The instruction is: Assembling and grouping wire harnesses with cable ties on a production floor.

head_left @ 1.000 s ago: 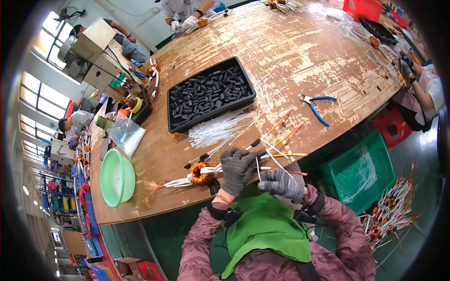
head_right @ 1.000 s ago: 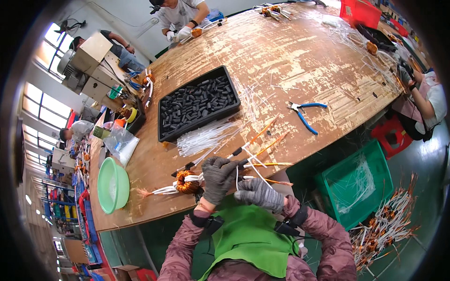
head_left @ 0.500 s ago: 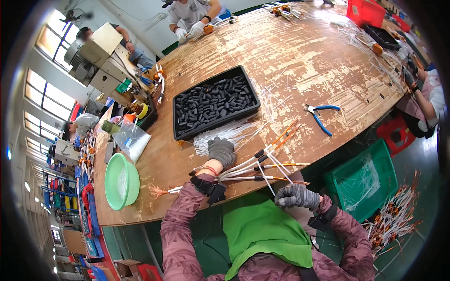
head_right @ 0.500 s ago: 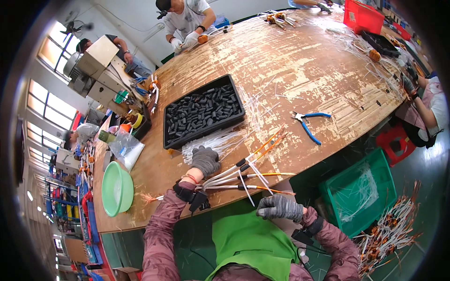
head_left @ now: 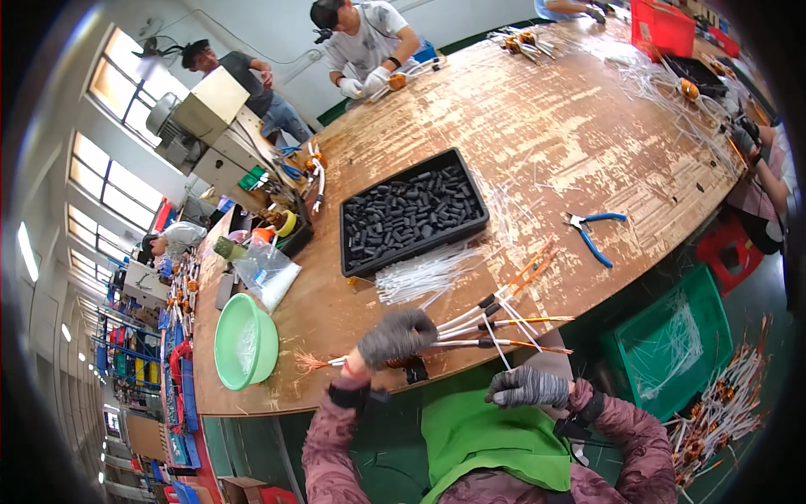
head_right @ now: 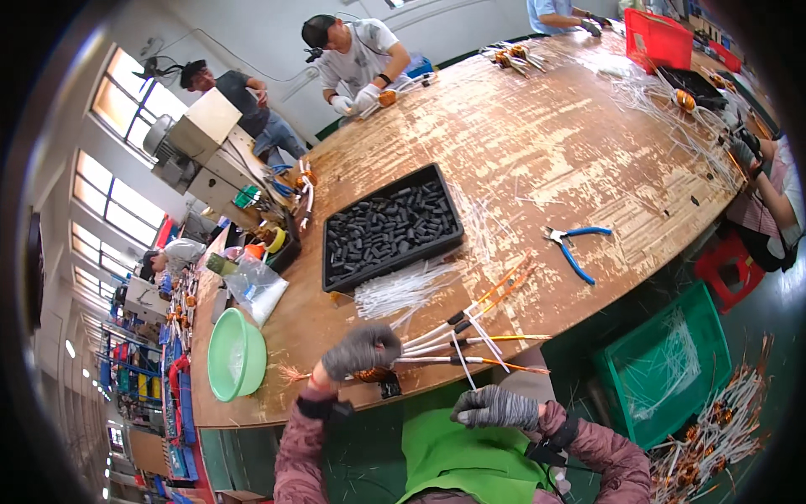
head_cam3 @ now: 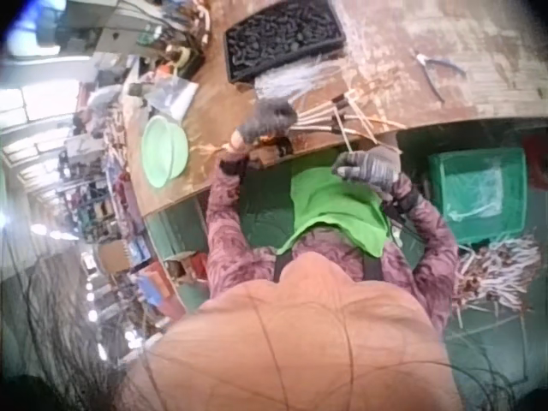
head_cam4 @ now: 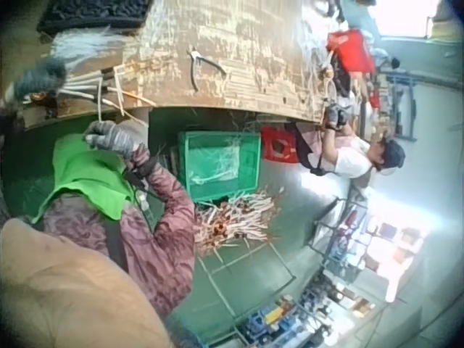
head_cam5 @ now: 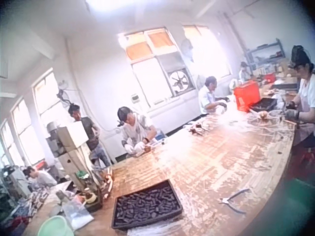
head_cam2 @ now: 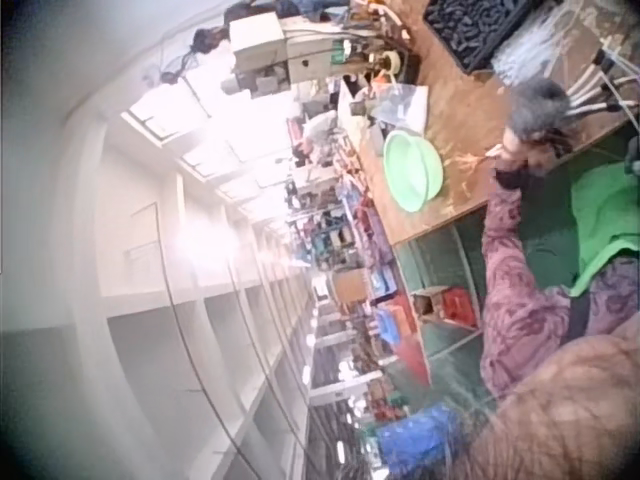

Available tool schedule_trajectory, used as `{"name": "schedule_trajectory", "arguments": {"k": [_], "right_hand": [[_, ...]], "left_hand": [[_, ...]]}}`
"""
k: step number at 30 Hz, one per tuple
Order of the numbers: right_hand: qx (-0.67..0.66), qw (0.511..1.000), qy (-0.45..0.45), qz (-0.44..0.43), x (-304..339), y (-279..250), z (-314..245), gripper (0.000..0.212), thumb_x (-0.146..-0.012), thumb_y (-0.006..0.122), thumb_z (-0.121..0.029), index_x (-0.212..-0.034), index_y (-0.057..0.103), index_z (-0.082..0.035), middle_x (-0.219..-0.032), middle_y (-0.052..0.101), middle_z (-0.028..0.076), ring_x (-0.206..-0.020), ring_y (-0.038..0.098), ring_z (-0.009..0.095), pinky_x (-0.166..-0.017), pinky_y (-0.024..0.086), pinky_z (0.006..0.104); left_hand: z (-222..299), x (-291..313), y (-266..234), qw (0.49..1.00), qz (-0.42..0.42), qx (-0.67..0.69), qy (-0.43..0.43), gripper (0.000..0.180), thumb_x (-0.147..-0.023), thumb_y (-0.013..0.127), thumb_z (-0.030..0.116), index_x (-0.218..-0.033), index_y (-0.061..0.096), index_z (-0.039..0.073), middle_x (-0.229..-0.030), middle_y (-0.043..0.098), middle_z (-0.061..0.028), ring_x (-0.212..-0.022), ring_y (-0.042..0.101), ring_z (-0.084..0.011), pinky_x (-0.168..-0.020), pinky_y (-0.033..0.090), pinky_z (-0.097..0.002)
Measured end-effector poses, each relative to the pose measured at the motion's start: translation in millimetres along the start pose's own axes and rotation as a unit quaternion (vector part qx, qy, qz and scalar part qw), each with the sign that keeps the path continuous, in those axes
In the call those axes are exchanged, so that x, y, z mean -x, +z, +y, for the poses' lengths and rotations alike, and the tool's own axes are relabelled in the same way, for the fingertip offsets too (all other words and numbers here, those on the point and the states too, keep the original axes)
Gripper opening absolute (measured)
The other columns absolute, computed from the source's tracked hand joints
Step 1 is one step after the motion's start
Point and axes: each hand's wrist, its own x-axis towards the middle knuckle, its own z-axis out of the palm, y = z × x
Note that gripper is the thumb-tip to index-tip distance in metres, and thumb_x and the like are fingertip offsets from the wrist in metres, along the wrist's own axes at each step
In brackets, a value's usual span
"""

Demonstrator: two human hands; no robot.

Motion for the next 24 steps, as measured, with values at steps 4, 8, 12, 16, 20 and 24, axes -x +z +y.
{"name": "schedule_trajectory", "arguments": {"k": [4,8,12,16,20,24], "right_hand": [[-0.130,0.989,-0.044,0.053,-15,26,-17,0.033,-0.089,0.059,-0.026,-0.116,0.057,-0.007,-0.082,0.060,-0.001,-0.074,0.054,0.005,-0.064,0.044,0.0215],[-0.164,0.978,-0.083,0.100,-25,36,-21,0.032,-0.089,0.060,-0.025,-0.116,0.057,-0.008,-0.080,0.061,-0.002,-0.072,0.054,0.004,-0.062,0.044,0.0198],[-0.102,0.983,-0.093,0.122,-32,44,-27,0.027,-0.088,0.061,-0.024,-0.108,0.061,-0.006,-0.076,0.061,-0.003,-0.069,0.054,0.004,-0.060,0.043,0.0196],[-0.027,0.989,-0.049,0.134,-31,49,-36,0.019,-0.087,0.062,-0.022,-0.090,0.062,-0.003,-0.069,0.061,0.000,-0.062,0.055,0.005,-0.057,0.045,0.0220],[0.125,0.972,-0.095,0.177,-31,51,-47,0.019,-0.083,0.065,-0.018,-0.086,0.060,0.001,-0.066,0.061,0.007,-0.061,0.058,0.011,-0.058,0.047,0.0280],[0.214,0.944,-0.172,0.182,-38,52,-60,0.020,-0.081,0.066,-0.017,-0.085,0.060,0.001,-0.068,0.061,0.012,-0.061,0.058,0.016,-0.059,0.048,0.0297]], "left_hand": [[-8,48,40,0.989,0.013,-0.015,0.146,0.021,-0.074,0.068,0.018,-0.085,0.064,0.002,-0.072,0.064,-0.0056,-0.067,0.059,-0.0143,-0.064,0.048,-0.0288],[-14,57,69,0.986,-0.041,0.110,0.116,0.026,-0.077,0.069,0.022,-0.092,0.063,0.001,-0.080,0.064,-0.0064,-0.075,0.058,-0.0120,-0.070,0.047,-0.0284],[-12,62,78,0.975,-0.061,0.188,0.104,0.022,-0.079,0.068,0.017,-0.094,0.063,0.002,-0.086,0.064,-0.0039,-0.081,0.057,-0.0101,-0.075,0.046,-0.0283],[-17,64,74,0.978,-0.066,0.134,0.146,0.023,-0.080,0.066,0.016,-0.099,0.062,0.003,-0.088,0.063,-0.0032,-0.083,0.057,-0.0106,-0.077,0.046,-0.0273],[16,84,44,0.973,-0.016,0.206,0.103,0.030,-0.081,0.067,0.019,-0.104,0.059,0.002,-0.089,0.062,-0.0050,-0.086,0.055,-0.0110,-0.076,0.045,-0.0271],[23,90,49,0.957,0.123,0.176,0.197,0.021,-0.085,0.063,0.015,-0.101,0.062,0.002,-0.085,0.060,-0.0045,-0.081,0.055,-0.0117,-0.070,0.044,-0.0278]]}}
